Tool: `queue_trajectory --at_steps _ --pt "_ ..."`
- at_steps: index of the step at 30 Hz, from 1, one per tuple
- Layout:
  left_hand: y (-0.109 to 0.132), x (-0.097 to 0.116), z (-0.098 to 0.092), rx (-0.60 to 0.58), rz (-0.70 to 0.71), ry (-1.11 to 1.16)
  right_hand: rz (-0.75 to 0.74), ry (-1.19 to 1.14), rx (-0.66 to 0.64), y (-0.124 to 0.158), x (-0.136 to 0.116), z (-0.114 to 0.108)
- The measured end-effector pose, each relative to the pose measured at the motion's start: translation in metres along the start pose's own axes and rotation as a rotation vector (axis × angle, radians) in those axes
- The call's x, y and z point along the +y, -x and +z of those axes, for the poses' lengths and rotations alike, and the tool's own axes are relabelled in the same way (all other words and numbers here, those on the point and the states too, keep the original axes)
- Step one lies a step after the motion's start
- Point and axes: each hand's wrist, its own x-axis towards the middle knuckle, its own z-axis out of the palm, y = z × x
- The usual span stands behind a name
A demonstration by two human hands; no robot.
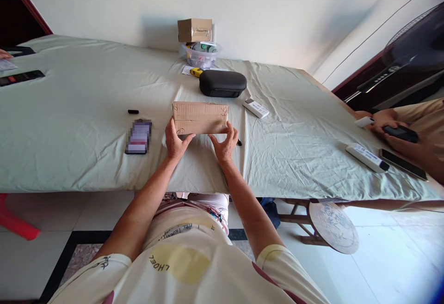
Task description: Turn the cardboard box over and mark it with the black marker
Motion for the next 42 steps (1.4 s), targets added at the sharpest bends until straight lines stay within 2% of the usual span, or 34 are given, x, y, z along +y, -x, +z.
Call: queue_trajectory --at_steps 7,15,20,27,34,38,42 --pt "0.007 0.005 0.006 0.005 0.002 -0.031 0.062 0.085 0.019 0.004 -0.008 0.004" --pt "-0.001 -0.005 0.004 0.017 -0.065 -0.004 0.006 -0.081 0.007 -0.002 0.005 0.002" --pt "-0.005 -0.015 0.004 0.036 -0.069 0.026 -0.029 -0.099 0.033 -0.002 0.007 0.0" --pt "-0.004 -0.021 0.008 -0.002 -0.08 0.091 0.136 -0.223 0.057 -0.005 0.011 -0.001" --pt "-0.002 -0.02 0.008 -0.065 -0.132 0.193 0.146 -0.174 0.073 -0.006 0.019 0.002" --pt "-0.003 -0.017 0.004 -0.016 -0.095 0.193 0.182 -0.172 0.083 -0.006 0.025 0.006" --pt "-0.002 -0.012 0.002 -0.037 -0.037 0.158 0.229 -0.149 0.089 -0.007 0.031 0.007"
